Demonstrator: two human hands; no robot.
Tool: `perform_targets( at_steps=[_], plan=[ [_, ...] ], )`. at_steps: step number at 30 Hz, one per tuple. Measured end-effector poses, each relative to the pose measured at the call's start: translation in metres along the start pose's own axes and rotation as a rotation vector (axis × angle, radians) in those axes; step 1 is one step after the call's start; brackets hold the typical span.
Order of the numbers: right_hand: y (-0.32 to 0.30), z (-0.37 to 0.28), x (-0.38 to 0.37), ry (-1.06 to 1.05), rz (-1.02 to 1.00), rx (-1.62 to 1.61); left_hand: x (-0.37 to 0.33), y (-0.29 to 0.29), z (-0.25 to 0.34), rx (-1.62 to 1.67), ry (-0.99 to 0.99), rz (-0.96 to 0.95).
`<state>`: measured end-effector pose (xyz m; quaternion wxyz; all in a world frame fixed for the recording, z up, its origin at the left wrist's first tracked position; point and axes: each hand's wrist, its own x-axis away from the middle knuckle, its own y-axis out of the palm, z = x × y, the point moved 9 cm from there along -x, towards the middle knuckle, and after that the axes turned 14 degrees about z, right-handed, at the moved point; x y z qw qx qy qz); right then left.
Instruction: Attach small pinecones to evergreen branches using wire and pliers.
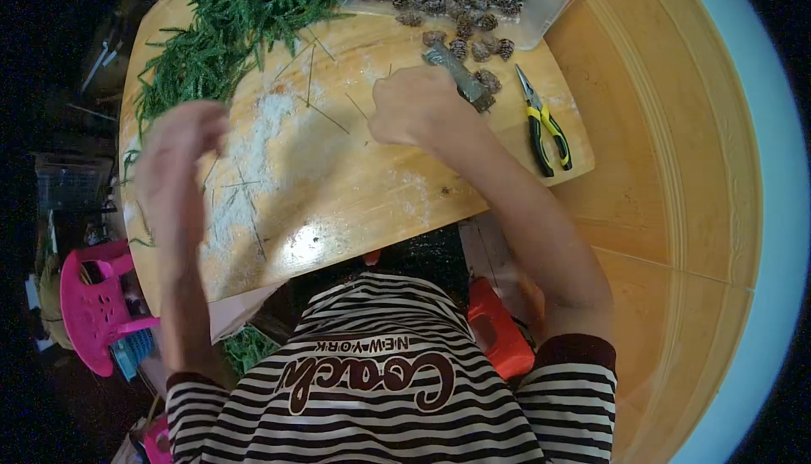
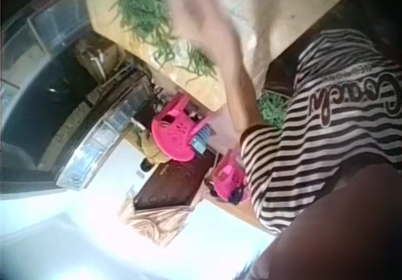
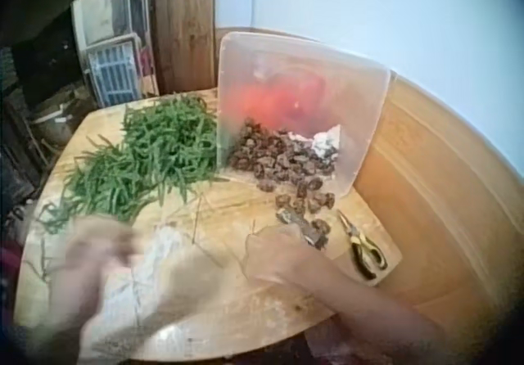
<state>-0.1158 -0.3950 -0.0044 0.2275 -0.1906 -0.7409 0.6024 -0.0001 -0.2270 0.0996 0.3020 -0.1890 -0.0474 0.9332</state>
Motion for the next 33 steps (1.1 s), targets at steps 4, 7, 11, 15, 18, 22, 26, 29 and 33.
perform_targets(
  at_steps=[4, 7, 11, 15, 18, 22, 26, 29, 33],
  plan=[
    [0.008, -0.009, -0.003, -0.065, 0.021, -0.014, -0.007, 0.065, -0.067, -0.115, -0.131, -0.29],
    [0.007, 0.0, 0.005, -0.064, 0.111, -0.078, -0.018, 0.103, -0.084, -0.194, -0.028, -0.415],
    [-0.002, 0.015, 0.015, -0.013, 0.275, -0.21, -0.024, 0.141, -0.098, -0.128, -0.142, -0.437],
    [-0.013, 0.007, 0.022, -0.069, 0.304, -0.308, -0.01, 0.17, -0.109, 0.043, -0.442, -0.583],
    [-0.024, 0.007, 0.024, -0.098, 0.415, -0.464, -0.013, 0.171, -0.105, 0.306, -0.56, -0.506],
    [-0.011, 0.027, 0.026, 0.022, 0.518, -0.951, -0.015, 0.162, -0.09, 0.404, -0.581, -0.414],
    [-0.009, 0.015, 0.028, 0.039, 0.464, -1.076, -0.01, 0.153, -0.091, 0.458, -0.609, -0.356],
    [-0.013, 0.011, 0.027, 0.006, 0.41, -0.999, -0.017, 0.133, -0.093, 0.377, -0.605, -0.288],
    [-0.001, 0.02, 0.041, 0.001, 0.371, -0.931, -0.039, 0.108, -0.104, 0.232, -0.518, -0.21]
  ],
)
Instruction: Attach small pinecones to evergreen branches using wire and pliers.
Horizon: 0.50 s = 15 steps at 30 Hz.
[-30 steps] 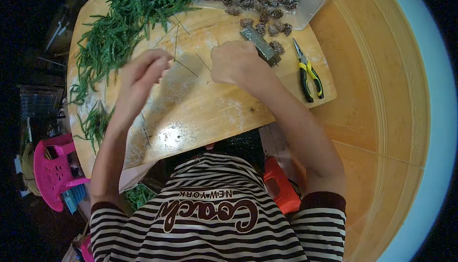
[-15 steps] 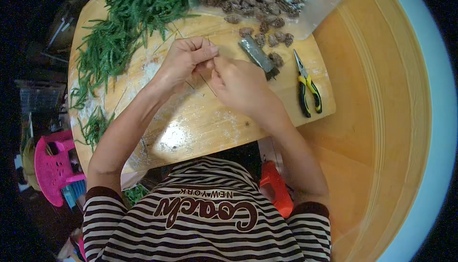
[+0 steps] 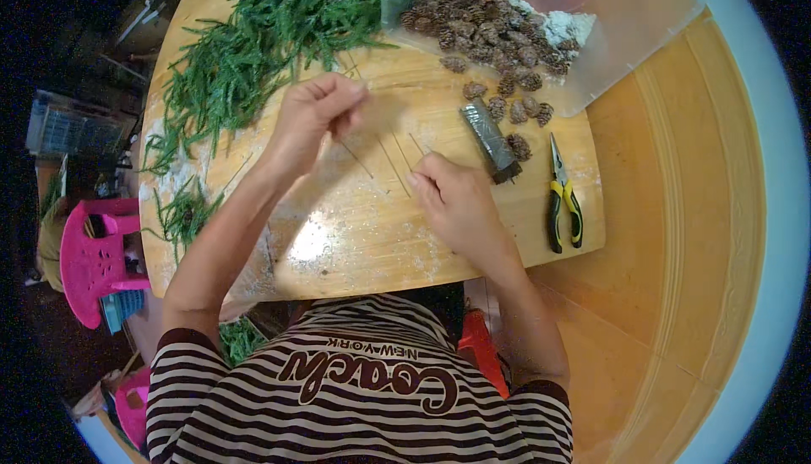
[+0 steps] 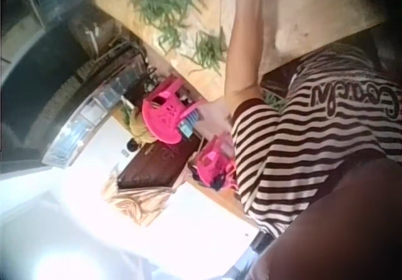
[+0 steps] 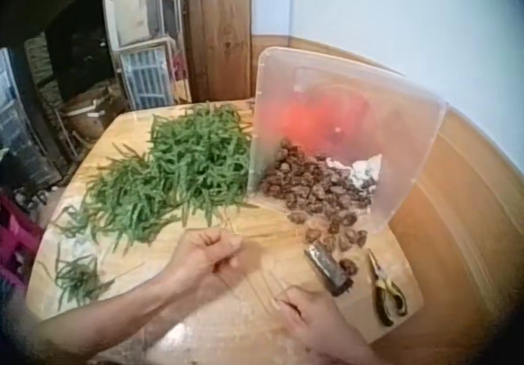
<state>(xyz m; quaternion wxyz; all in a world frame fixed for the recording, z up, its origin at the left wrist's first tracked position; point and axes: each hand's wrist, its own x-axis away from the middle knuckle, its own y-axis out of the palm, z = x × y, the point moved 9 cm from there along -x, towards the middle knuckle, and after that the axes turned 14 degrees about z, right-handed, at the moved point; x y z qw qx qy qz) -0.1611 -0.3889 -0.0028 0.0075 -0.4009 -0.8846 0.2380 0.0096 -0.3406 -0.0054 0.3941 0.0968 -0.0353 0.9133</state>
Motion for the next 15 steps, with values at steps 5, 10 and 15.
perform_targets(
  at_steps=[5, 10, 15],
  plan=[
    [-0.012, 0.002, 0.017, 0.036, 0.056, -0.073, -0.038, 0.029, 0.036, -0.465, 0.593, 0.01],
    [-0.019, -0.007, 0.027, -0.019, 0.112, -0.064, -0.056, 0.085, 0.056, -0.908, 1.238, 0.12],
    [-0.03, -0.015, 0.034, -0.12, 0.167, -0.08, -0.076, 0.102, 0.046, -1.238, 1.216, 0.054]
  ],
)
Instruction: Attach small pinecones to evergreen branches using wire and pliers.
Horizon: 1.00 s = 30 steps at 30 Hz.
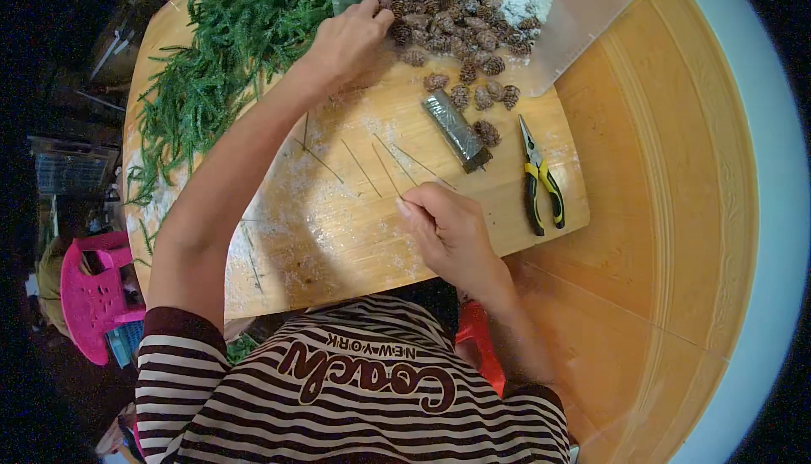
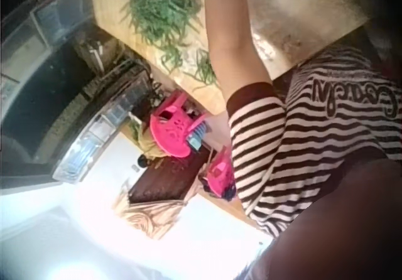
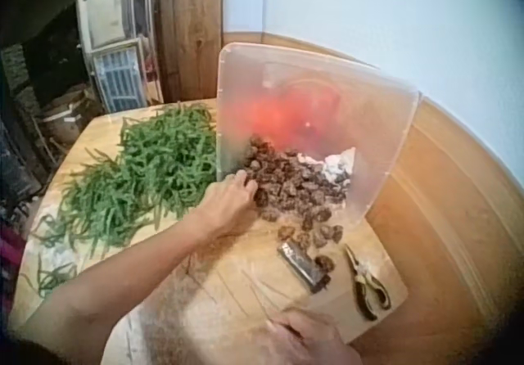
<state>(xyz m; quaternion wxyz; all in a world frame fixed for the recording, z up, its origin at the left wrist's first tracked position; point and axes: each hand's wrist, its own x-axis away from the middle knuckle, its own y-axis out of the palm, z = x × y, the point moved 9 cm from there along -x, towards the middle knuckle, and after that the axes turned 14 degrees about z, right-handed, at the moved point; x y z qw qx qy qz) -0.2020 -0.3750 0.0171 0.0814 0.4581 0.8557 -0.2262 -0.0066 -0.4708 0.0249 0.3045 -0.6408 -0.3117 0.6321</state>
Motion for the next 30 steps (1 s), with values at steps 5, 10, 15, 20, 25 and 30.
perform_targets(
  at_steps=[5, 10, 15, 20, 25, 30],
  plan=[
    [-0.011, 0.014, -0.002, 0.107, 0.146, -0.114, 0.025, -0.035, -0.021, 0.37, -0.279, 0.082],
    [-0.003, -0.005, -0.022, 0.012, 0.155, -0.16, 0.107, -0.068, -0.006, 1.245, -1.06, 0.126],
    [0.029, -0.047, -0.031, -0.145, -0.006, -0.071, 0.146, -0.101, 0.016, 1.473, -1.213, 0.332],
    [0.041, -0.062, -0.025, -0.274, -0.028, -0.069, 0.161, -0.118, 0.027, 1.398, -1.2, 0.406],
    [0.047, -0.065, -0.019, -0.291, -0.036, -0.054, 0.168, -0.135, 0.032, 1.296, -1.084, 0.472],
    [0.05, -0.071, -0.014, -0.327, -0.069, -0.067, 0.168, -0.156, 0.034, 1.027, -0.877, 0.486]
  ],
)
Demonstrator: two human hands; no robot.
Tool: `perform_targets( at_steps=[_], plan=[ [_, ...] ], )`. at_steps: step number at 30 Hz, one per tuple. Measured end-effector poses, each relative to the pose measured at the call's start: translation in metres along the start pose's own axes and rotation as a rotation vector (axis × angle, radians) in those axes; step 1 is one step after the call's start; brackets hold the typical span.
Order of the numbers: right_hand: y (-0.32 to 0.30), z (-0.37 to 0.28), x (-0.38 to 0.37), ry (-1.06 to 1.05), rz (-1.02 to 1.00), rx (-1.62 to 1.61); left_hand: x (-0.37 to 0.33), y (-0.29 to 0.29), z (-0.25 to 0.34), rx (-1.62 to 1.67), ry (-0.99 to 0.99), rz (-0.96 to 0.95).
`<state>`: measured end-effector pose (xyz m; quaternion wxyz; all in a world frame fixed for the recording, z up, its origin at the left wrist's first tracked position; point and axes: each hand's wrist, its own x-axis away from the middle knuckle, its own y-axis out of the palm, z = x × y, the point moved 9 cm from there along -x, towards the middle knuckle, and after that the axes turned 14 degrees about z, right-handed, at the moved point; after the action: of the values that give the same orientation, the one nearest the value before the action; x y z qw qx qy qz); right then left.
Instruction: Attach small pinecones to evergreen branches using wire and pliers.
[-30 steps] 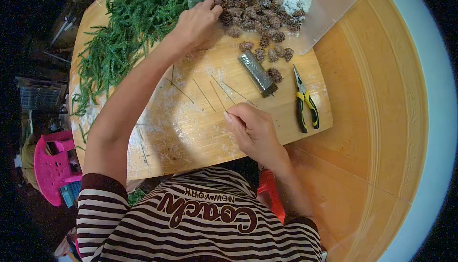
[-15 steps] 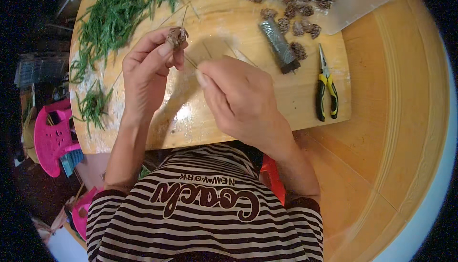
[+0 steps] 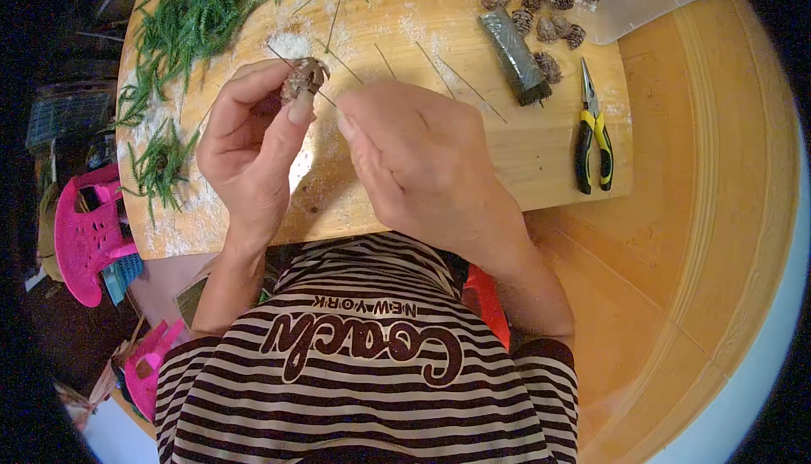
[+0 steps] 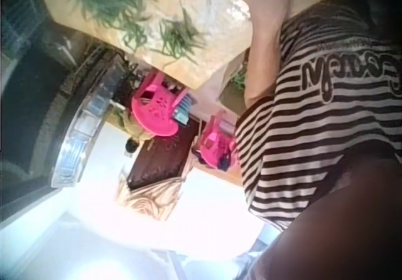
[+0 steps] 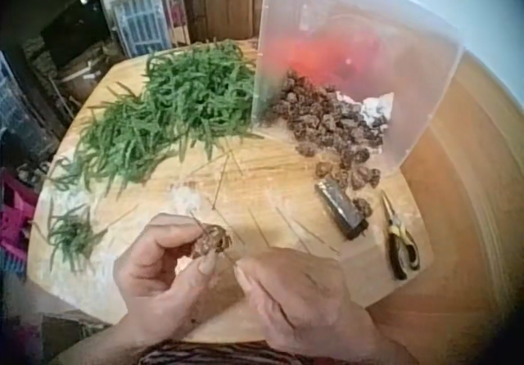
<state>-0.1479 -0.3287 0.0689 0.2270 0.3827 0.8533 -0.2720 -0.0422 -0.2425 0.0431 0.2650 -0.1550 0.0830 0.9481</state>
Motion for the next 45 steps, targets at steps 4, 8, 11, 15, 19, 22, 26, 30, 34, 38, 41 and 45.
perform_targets(
  at_steps=[4, 8, 11, 15, 19, 22, 26, 30, 34, 38, 41, 45],
  plan=[
    [-0.001, 0.0, 0.001, 0.011, -0.01, 0.001, 0.003, 0.0, 0.009, -0.09, 0.123, -0.028],
    [0.0, 0.006, 0.005, 0.133, 0.037, 0.01, 0.008, -0.003, 0.004, -0.018, 0.054, -0.04],
    [0.002, 0.005, 0.006, 0.172, 0.025, 0.003, 0.011, -0.005, -0.006, 0.069, -0.05, -0.04],
    [0.004, 0.001, 0.005, 0.117, 0.017, 0.012, 0.015, -0.002, -0.018, 0.196, -0.221, -0.053],
    [0.003, -0.008, 0.004, 0.043, -0.002, 0.094, 0.018, 0.008, -0.019, 0.278, -0.376, -0.075],
    [0.004, -0.008, 0.006, 0.02, -0.006, 0.144, 0.02, 0.011, -0.022, 0.276, -0.482, -0.066],
    [0.005, -0.007, 0.009, 0.058, -0.001, 0.153, 0.018, 0.016, -0.026, 0.234, -0.443, -0.083],
    [0.003, -0.004, 0.014, 0.139, -0.003, 0.13, 0.021, 0.015, -0.035, 0.47, -0.612, -0.028],
    [0.001, -0.004, 0.021, 0.128, 0.005, 0.126, 0.022, 0.017, -0.038, 0.526, -0.668, 0.028],
    [0.007, 0.001, 0.027, 0.205, -0.004, 0.057, 0.026, 0.019, -0.041, 0.59, -0.691, -0.003],
    [0.013, 0.004, 0.032, 0.267, 0.029, -0.013, 0.028, 0.019, -0.043, 0.624, -0.72, 0.052],
    [0.019, 0.019, 0.044, 0.522, 0.1, -0.358, 0.028, 0.02, -0.041, 0.626, -0.656, 0.05]
  ],
)
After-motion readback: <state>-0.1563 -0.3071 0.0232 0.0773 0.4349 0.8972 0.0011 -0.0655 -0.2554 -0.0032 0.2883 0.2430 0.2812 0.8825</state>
